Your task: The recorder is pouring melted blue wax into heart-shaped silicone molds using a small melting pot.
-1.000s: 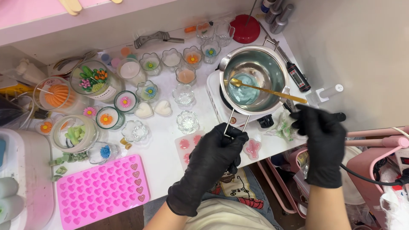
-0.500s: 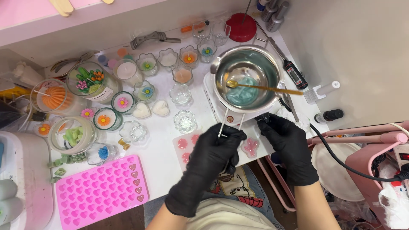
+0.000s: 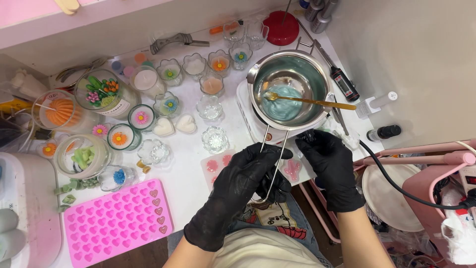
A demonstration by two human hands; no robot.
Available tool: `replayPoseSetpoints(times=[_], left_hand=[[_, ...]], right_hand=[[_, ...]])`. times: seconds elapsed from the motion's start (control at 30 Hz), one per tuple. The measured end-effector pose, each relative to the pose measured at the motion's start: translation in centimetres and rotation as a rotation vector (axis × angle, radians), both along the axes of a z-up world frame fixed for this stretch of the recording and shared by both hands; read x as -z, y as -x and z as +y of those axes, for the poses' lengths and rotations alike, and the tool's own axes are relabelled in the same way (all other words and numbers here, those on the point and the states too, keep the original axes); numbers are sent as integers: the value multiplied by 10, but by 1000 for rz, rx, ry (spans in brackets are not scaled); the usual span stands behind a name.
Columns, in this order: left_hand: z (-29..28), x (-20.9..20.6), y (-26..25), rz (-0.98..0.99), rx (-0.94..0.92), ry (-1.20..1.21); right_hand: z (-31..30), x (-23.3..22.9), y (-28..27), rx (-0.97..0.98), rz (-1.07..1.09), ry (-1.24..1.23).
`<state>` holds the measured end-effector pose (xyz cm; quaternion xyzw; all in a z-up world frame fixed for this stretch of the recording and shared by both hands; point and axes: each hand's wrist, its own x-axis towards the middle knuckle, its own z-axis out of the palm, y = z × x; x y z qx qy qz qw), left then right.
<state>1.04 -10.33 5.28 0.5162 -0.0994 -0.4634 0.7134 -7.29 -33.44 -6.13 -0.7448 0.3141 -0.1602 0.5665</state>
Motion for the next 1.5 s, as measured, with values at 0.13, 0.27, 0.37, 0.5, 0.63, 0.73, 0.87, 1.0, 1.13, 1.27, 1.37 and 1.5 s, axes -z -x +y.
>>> replayPoseSetpoints(times=[0.13,0.27,0.37,0.5,0.63,0.73,0.87,1.0,1.13,1.27,1.37,1.5], left_hand=[[1,-3,1,-36,-4,-47],[0,-3,1,-36,-2,-55],[0,-3,1,-33,-6,-64],[-2,-3,2,8,-6,-56],[-1,2,3,-25,-10,-34],[-2,3,3,-23,-13,-62],[-2,5,4,-21,-17,-70],[-8,3,2,54,-10,-98],[-11,12,7,36,-43,-76],[-20,21,11,120,-115,-67],[-25,28,18,126,-169,9],[-30,26,23,118,-209,1]], right_hand=[[4,-4,-4,53,56,10],[3,-9,-7,55,159,94],[4,-12,-8,48,227,163],[-2,6,0,-33,58,282],[3,-2,-1,-43,90,340],[11,-5,-3,-39,-22,542],[15,-10,-4,-86,-230,713],[-8,22,6,-129,-23,774],[3,12,1,-54,-41,632],[11,-2,0,-36,-141,675],[3,4,7,-90,-53,657],[-1,15,7,-116,-133,679]])
